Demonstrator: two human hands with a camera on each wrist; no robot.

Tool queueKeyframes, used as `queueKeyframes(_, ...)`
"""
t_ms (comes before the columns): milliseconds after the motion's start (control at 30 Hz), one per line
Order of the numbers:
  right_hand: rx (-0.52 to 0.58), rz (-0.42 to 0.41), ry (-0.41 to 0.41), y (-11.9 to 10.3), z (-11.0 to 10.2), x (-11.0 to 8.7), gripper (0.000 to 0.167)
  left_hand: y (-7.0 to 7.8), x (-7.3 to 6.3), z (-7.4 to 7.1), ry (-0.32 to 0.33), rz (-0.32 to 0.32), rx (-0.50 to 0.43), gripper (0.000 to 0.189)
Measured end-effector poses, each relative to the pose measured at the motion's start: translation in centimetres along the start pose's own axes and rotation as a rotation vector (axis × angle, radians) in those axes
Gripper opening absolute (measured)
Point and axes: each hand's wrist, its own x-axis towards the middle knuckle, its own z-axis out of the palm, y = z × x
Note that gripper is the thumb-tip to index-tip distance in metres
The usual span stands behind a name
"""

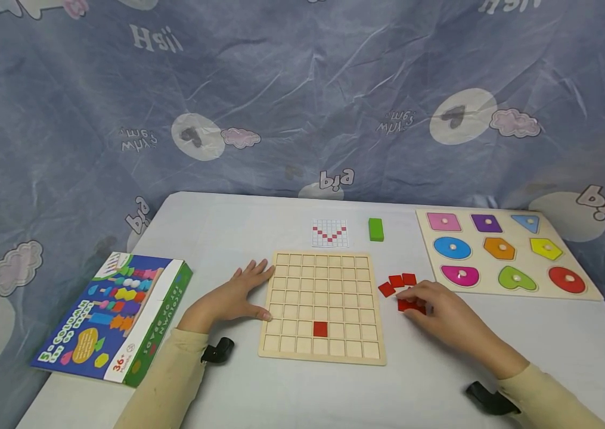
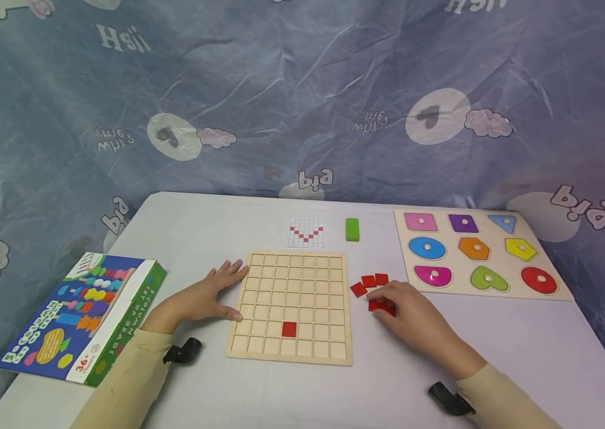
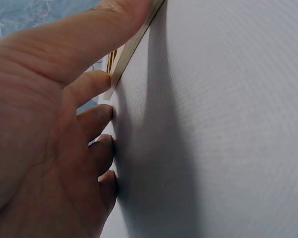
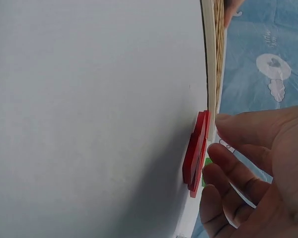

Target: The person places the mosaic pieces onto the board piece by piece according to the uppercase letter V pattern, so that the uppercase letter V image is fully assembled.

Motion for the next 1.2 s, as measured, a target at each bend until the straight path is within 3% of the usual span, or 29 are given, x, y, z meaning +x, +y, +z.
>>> queueKeyframes(500, -0.043, -0.005, -0.008, 0.3, 0.4, 0.3, 0.035, 0.1, -0.1, 0.0, 0.002, 0.006, -0.003, 0.110)
queueKeyframes(1200, 0.007, 0.044, -0.050, -0.4, 1.0, 0.8, 0.034, -0.1, 0.0, 0.1, 0.001, -0.006, 0.014, 0.110)
